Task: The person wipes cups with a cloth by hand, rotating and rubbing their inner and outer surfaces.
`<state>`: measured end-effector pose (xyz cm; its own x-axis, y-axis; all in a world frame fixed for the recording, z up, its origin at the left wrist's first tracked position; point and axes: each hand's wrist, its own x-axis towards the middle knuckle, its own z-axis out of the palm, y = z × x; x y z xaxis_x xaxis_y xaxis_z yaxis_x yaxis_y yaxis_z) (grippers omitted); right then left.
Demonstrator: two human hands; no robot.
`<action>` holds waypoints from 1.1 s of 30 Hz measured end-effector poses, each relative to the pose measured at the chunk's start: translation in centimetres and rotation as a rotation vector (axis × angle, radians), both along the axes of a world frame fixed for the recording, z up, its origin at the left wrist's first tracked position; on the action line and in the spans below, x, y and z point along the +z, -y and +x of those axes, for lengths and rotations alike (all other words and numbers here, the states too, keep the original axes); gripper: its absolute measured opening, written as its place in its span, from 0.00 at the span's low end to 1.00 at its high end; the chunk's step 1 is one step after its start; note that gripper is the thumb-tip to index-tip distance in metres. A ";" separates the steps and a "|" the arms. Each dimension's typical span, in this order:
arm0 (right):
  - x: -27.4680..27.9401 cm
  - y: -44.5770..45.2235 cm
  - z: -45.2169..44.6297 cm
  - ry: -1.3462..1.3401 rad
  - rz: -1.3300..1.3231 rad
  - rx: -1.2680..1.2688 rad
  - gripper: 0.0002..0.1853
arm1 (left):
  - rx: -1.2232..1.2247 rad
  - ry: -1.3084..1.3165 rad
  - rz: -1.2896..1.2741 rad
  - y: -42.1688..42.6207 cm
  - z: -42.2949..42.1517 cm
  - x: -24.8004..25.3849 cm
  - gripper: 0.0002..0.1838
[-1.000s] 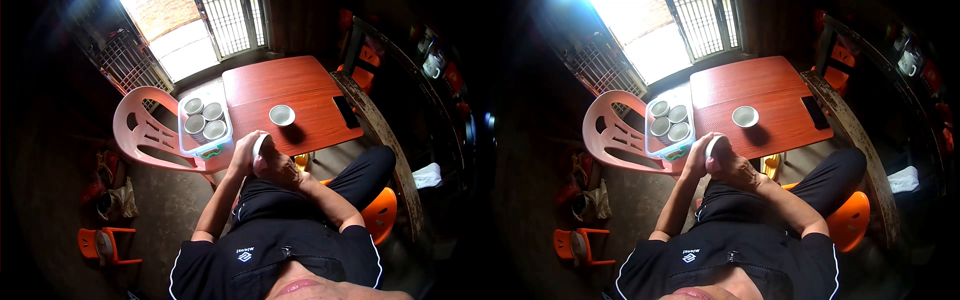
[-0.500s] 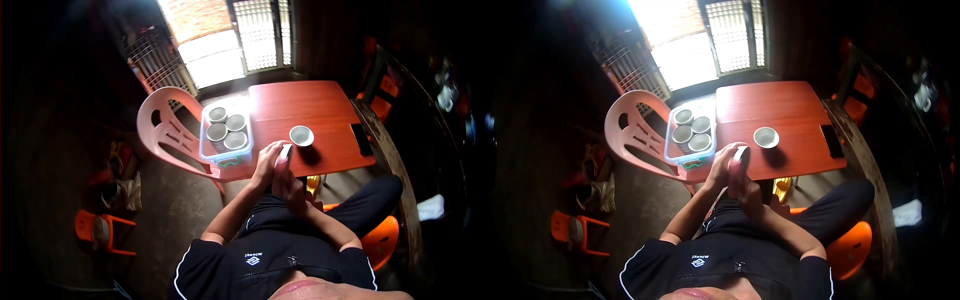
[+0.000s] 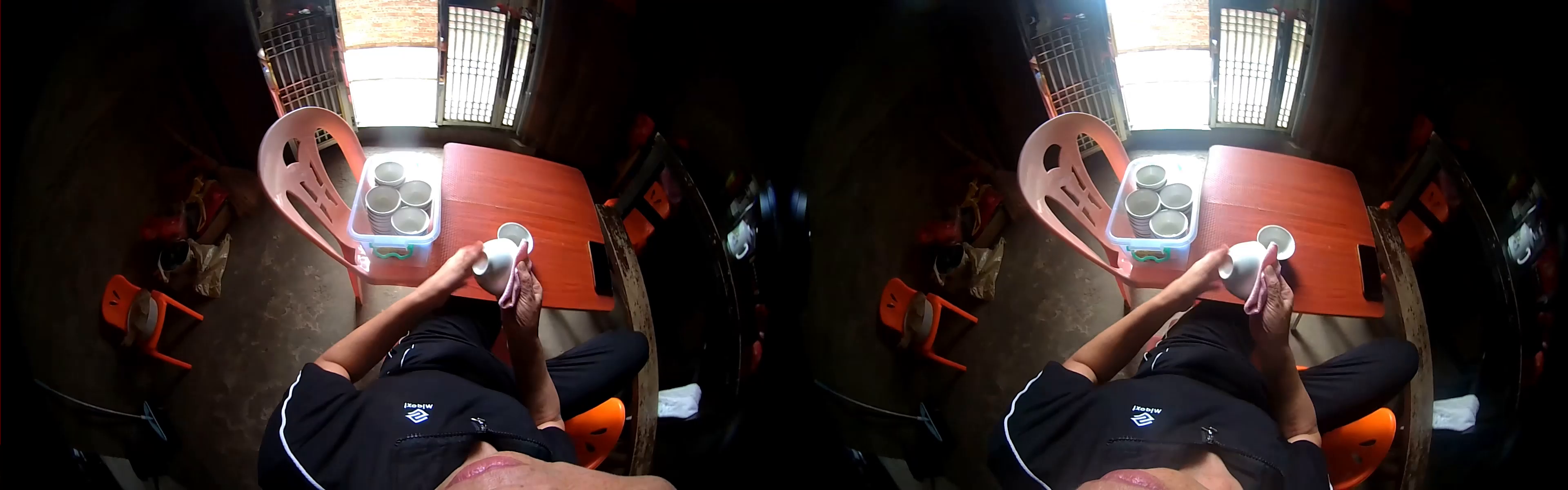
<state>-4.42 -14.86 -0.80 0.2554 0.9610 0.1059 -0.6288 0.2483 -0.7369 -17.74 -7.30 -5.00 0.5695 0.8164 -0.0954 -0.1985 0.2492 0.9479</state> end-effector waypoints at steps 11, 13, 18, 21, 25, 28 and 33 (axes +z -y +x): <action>-2.5 -1.0 4.9 0.131 -0.157 0.276 0.22 | -0.054 -0.136 0.410 3.6 0.0 2.3 0.30; -2.5 -1.4 5.6 -0.022 -0.294 0.235 0.21 | -0.236 0.118 -0.173 3.2 -0.7 3.0 0.25; -6.5 -2.6 7.6 -0.074 -0.209 0.124 0.18 | -0.250 0.350 -0.223 4.0 0.6 1.4 0.20; -1.4 -1.6 8.2 -0.210 -0.029 -0.174 0.18 | -0.132 0.468 -0.213 4.3 1.3 2.1 0.22; 0.6 2.4 7.1 0.687 0.130 0.038 0.22 | -0.021 0.305 -0.024 4.1 1.3 1.9 0.17; 0.9 2.0 3.6 1.538 0.586 -0.412 0.17 | -0.153 0.024 0.221 3.6 -0.1 -0.8 0.12; -8.6 -0.7 5.5 0.268 0.295 0.300 0.19 | -0.208 -0.058 0.188 7.4 0.8 2.2 0.16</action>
